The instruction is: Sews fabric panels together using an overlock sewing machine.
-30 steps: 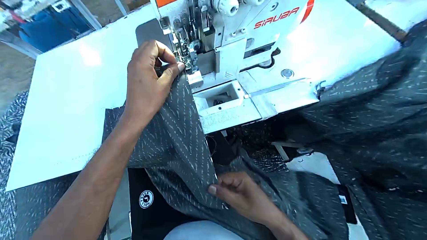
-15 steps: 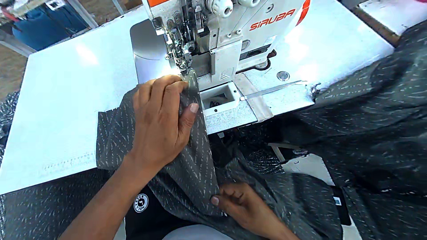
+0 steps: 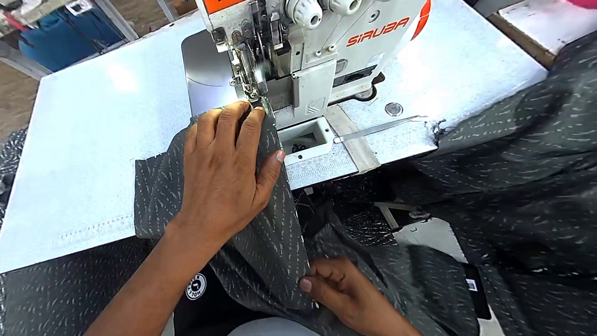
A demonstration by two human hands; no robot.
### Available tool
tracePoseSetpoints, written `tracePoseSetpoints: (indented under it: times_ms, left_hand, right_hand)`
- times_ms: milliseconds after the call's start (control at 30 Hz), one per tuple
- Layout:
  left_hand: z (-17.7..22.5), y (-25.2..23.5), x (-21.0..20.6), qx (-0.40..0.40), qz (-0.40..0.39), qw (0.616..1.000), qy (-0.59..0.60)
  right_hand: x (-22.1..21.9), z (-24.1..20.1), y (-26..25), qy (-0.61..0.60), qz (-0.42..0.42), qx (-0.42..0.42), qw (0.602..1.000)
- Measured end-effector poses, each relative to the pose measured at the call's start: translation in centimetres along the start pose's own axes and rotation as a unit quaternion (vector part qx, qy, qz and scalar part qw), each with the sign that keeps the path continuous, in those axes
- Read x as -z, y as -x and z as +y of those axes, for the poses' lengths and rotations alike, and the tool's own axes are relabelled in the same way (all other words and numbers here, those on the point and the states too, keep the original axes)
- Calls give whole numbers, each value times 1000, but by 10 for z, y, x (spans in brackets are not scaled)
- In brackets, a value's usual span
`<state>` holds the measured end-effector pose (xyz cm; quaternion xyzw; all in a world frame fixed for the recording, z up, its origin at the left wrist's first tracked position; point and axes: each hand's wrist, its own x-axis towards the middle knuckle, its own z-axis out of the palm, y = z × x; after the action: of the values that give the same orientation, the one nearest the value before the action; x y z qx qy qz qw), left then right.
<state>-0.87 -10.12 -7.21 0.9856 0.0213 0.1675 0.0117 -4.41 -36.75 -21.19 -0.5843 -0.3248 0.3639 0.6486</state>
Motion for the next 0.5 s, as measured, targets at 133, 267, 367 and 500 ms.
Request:
tracePoseSetpoints:
  times_ms: [133, 267, 367, 500]
  left_hand:
    - [-13, -1, -4, -12, 9, 999, 51]
    - [-38, -11, -1, 0, 11, 989, 150]
    - [-55, -30, 5, 64, -46, 975, 208]
    - [-79, -13, 8, -12, -8, 937, 348]
  right_hand:
    - [2, -7, -10, 3, 6, 16, 1000]
    - [5, -18, -28, -30, 16, 55, 998]
    - [5, -21, -36, -46, 24, 58, 997]
    - [3, -18, -32, -48, 39, 31, 998]
